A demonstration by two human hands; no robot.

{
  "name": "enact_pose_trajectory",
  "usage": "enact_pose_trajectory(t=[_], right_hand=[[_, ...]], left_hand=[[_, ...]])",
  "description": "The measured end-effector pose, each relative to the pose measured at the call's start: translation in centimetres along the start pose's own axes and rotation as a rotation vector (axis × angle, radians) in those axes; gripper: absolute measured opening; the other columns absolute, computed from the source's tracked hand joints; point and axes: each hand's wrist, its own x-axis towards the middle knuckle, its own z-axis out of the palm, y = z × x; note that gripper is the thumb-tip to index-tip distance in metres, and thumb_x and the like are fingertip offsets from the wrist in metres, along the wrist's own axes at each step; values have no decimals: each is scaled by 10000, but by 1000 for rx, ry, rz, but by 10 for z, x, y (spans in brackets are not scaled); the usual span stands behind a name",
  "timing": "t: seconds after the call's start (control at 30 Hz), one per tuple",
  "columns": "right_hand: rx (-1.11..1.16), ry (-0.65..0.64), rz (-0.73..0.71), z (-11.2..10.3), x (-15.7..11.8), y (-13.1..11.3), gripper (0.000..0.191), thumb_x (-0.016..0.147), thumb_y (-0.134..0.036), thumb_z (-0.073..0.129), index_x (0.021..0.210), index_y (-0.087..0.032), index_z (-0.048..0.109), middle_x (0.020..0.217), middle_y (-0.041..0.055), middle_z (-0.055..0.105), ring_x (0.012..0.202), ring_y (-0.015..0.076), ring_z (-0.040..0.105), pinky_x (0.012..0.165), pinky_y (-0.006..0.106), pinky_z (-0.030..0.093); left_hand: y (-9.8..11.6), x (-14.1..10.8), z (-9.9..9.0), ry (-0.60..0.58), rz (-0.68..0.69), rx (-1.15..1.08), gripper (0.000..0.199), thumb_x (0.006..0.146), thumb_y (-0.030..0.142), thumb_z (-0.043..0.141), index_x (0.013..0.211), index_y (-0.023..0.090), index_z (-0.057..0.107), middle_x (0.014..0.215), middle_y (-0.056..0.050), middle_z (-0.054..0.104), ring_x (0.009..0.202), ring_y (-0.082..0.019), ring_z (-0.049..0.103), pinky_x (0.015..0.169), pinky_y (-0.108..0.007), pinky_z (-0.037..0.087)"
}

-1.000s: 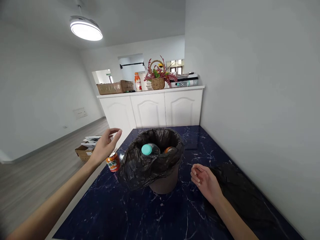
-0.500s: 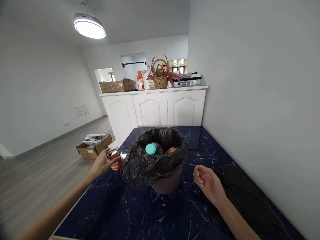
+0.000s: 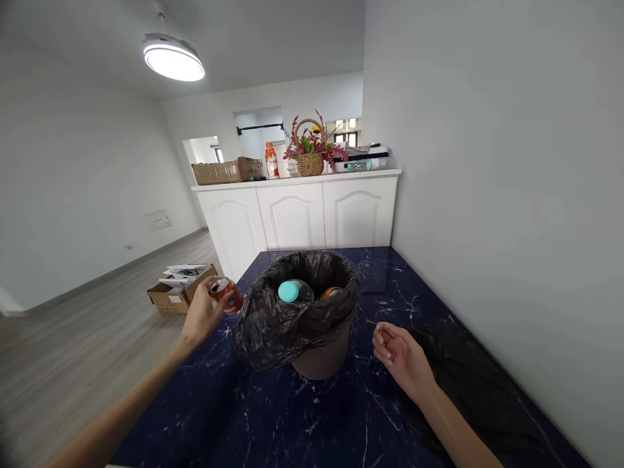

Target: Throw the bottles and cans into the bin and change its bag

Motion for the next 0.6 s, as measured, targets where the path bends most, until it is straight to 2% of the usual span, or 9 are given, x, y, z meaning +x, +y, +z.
enact_pose_trajectory(t=[0.13,0.2,0.27,0.3,0.37,0.43,0.53,0.6], right_hand=[[1,-13,-7,-1,0,0,175,867,-361,797,875,-191,760,765,9,512,560,105,338,491,283,374],[7,-18,-10,-1,1,0,175,862,-362,802,878,-191,764,768,10,520,560,103,342,487,279,366],[10,-24,-10,-1,2,-1,176,854,-360,806,873,-191,762,769,11,527,558,100,345,483,276,357],[9,-26,-11,-1,2,-1,175,851,-360,806,870,-192,761,769,12,531,556,100,345,481,278,353],[4,-25,-14,-1,3,-2,174,852,-361,805,868,-195,757,769,13,537,553,101,344,478,283,349],[3,-23,-18,-1,4,-2,176,855,-365,804,869,-197,755,768,13,539,556,100,348,477,278,347],[2,-22,-22,-2,4,-3,182,852,-371,808,865,-199,751,768,10,536,563,96,350,485,265,350],[2,-19,-25,-2,5,-3,190,843,-374,818,865,-196,756,764,9,531,564,95,343,485,262,347]], left_hand=[[57,25,-24,104,106,-113,753,948,493,682,1533,191,317,1494,-202,566,1356,-325,613,1133,-503,524],[95,33,-37,203,236,-310,755,910,464,761,1496,195,368,1471,-200,586,1299,-300,644,1125,-492,532],[135,36,-46,226,353,-446,716,895,422,800,1461,238,401,1438,-161,611,1280,-273,653,1142,-490,520],[154,35,-49,196,406,-493,666,884,400,815,1414,247,443,1424,-144,622,1291,-271,647,1143,-485,520],[186,32,-50,44,498,-580,599,872,361,828,1353,256,487,1363,-116,661,1275,-264,662,1151,-481,516],[210,28,-47,-120,544,-612,635,864,329,831,1382,270,469,1322,-103,686,1275,-266,667,1161,-491,507],[229,22,-35,-339,532,-539,761,853,317,836,1478,300,403,1343,-113,694,1320,-298,643,1109,-511,533],[235,20,-26,-436,502,-461,764,845,319,839,1486,306,424,1387,-124,685,1324,-323,639,1052,-519,559]])
